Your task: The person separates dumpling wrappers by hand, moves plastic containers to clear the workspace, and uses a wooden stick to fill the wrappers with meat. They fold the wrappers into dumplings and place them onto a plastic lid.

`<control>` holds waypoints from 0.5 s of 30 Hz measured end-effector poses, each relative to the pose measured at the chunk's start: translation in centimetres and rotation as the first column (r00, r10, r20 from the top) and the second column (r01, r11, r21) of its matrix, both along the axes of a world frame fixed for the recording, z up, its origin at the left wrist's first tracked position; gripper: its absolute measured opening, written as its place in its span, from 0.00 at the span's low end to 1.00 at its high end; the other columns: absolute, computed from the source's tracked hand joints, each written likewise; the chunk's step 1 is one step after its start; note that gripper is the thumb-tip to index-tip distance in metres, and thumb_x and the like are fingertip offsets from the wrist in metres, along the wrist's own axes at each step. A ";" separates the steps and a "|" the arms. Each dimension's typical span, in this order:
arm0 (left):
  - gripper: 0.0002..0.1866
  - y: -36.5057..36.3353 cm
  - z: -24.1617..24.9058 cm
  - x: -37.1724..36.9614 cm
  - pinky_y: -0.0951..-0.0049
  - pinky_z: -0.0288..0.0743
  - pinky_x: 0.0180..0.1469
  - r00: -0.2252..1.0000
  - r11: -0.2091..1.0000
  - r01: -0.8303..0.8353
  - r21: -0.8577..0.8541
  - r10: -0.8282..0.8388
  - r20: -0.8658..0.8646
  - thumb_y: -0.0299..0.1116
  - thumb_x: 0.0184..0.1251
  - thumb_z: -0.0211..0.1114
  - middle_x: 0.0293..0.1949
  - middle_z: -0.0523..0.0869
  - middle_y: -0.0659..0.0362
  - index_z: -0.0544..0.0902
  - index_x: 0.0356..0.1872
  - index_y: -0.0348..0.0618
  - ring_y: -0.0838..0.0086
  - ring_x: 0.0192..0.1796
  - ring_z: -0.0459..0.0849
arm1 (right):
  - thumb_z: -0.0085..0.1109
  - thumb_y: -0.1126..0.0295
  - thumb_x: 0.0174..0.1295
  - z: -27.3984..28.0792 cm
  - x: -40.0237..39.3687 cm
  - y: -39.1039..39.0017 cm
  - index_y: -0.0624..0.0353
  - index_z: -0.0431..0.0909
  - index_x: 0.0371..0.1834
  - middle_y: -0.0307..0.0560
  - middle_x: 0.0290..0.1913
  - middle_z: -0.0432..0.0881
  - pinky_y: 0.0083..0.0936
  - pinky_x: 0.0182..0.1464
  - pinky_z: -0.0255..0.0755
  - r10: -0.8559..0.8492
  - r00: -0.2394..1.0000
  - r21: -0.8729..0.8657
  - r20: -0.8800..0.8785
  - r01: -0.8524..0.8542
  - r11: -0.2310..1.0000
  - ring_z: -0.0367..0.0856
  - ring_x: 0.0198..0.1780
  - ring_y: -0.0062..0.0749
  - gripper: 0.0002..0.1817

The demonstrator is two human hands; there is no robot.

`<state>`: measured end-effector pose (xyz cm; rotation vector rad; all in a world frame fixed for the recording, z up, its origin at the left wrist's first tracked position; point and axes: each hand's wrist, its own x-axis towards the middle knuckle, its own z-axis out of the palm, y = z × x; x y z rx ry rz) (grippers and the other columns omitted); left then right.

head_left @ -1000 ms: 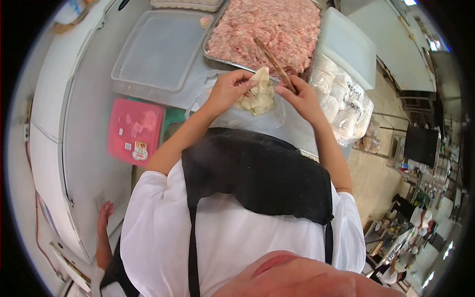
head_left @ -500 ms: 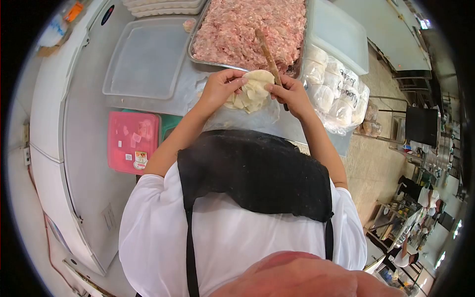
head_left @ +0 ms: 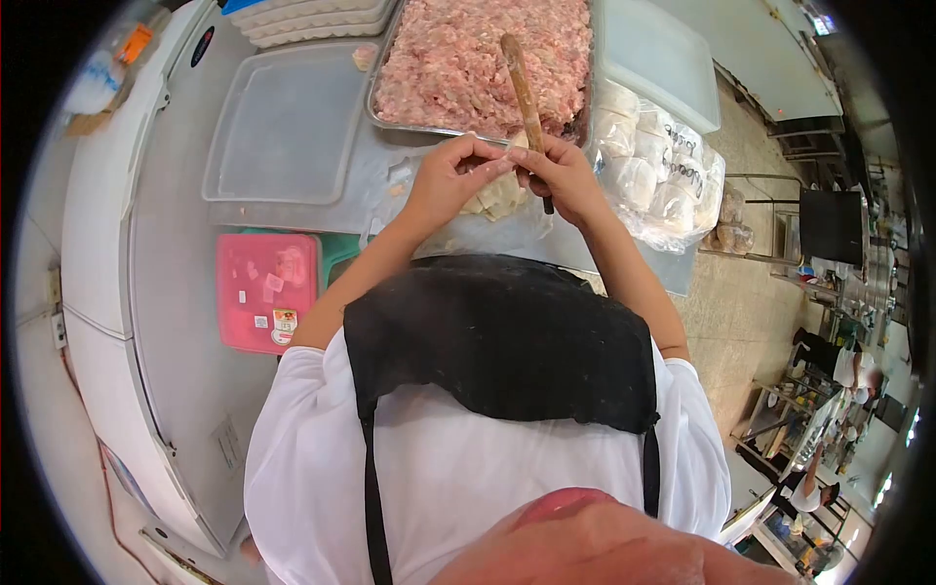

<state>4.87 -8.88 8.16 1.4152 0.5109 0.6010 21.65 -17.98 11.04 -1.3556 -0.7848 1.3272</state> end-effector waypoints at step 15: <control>0.07 0.7 -1.2 -1.3 0.81 0.75 0.39 0.999 0.993 0.041 -0.112 -0.040 0.006 0.30 0.67 0.66 0.33 0.84 0.63 0.83 0.39 0.36 0.82 0.34 0.80 | 0.66 0.62 0.63 -0.7 -0.9 0.2 0.56 0.78 0.30 0.34 0.24 0.75 0.13 0.22 0.53 -0.035 0.999 -0.060 0.034 0.037 0.998 0.67 0.21 0.13 0.11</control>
